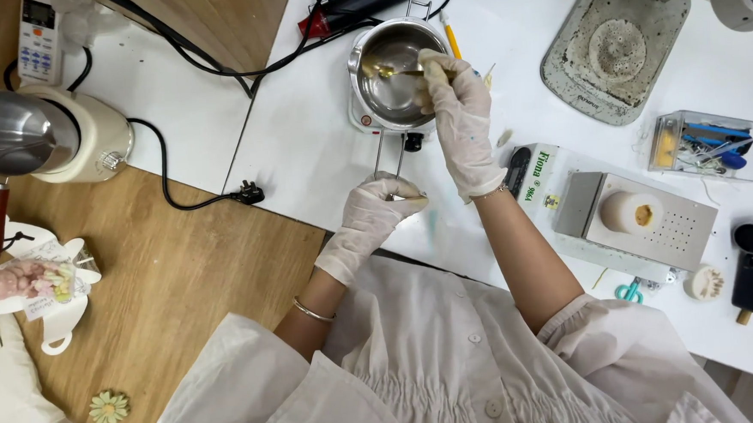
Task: Preparing candle wicks by assembling bases, using a heat gun, and applying wax.
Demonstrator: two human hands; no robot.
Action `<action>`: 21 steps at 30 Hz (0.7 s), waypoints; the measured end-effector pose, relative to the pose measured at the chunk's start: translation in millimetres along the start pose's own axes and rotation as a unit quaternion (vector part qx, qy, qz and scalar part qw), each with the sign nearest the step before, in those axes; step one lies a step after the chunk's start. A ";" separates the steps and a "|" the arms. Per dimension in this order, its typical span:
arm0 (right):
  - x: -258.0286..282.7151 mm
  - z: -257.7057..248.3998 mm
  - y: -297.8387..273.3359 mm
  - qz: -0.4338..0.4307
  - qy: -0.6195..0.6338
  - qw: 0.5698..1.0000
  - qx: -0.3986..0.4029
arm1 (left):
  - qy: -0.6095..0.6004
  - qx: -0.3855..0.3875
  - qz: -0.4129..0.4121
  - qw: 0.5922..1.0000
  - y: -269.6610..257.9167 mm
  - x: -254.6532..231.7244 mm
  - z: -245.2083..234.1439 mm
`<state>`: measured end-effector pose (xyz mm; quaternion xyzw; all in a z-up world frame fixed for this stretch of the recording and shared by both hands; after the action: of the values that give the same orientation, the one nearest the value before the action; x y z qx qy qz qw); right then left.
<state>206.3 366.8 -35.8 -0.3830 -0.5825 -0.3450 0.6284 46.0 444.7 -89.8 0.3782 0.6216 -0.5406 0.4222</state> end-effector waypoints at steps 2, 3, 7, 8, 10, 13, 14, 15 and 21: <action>-5.1 -12.7 -8.0 -0.048 -0.023 0.999 0.005 | 0.020 -0.007 -0.007 1.000 -3.1 -6.3 -2.5; -5.5 -18.4 -12.2 -0.098 -0.044 0.994 0.015 | 0.042 -0.019 -0.013 0.999 -4.3 -9.5 -4.3; 8.6 -34.9 -42.6 -0.082 -0.062 0.993 -0.054 | 0.079 -0.023 -0.016 0.996 -4.0 -12.9 -4.0; 5.1 -39.0 -47.9 -0.076 -0.057 0.994 -0.059 | 0.080 -0.033 -0.003 0.996 -4.1 -11.9 -3.7; -5.2 -44.3 -52.8 -0.070 -0.052 0.994 -0.066 | 0.081 -0.041 0.010 0.996 -3.7 -11.6 -4.5; -20.9 -46.9 -54.1 -0.066 -0.028 0.996 -0.057 | 0.092 -0.046 0.031 0.994 -5.4 -13.6 -4.6; -23.5 -47.1 -53.9 -0.060 -0.028 0.995 -0.070 | 0.106 -0.045 0.049 0.992 -5.4 -13.9 -4.9; -26.5 -46.0 -53.8 -0.053 -0.027 0.995 -0.082 | 0.122 -0.046 0.066 0.989 -6.5 -13.9 -6.1; -36.2 -58.9 -47.4 -0.029 0.095 0.985 -0.139 | 0.111 -0.052 0.064 0.990 -5.7 -14.6 -10.3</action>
<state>189.2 292.2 -69.8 -0.4155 -0.4774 -0.4754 0.6111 44.7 454.0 -73.6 0.4526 0.6661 -0.4341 0.4037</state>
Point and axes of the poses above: each hand's wrist, its own y-axis towards the middle knuckle, its own z-axis out of the palm, x = y × z, the point moved 4 cm from there along y, towards the middle knuckle, and after that the axes turned 6 degrees about x, right-handed, at the moved point
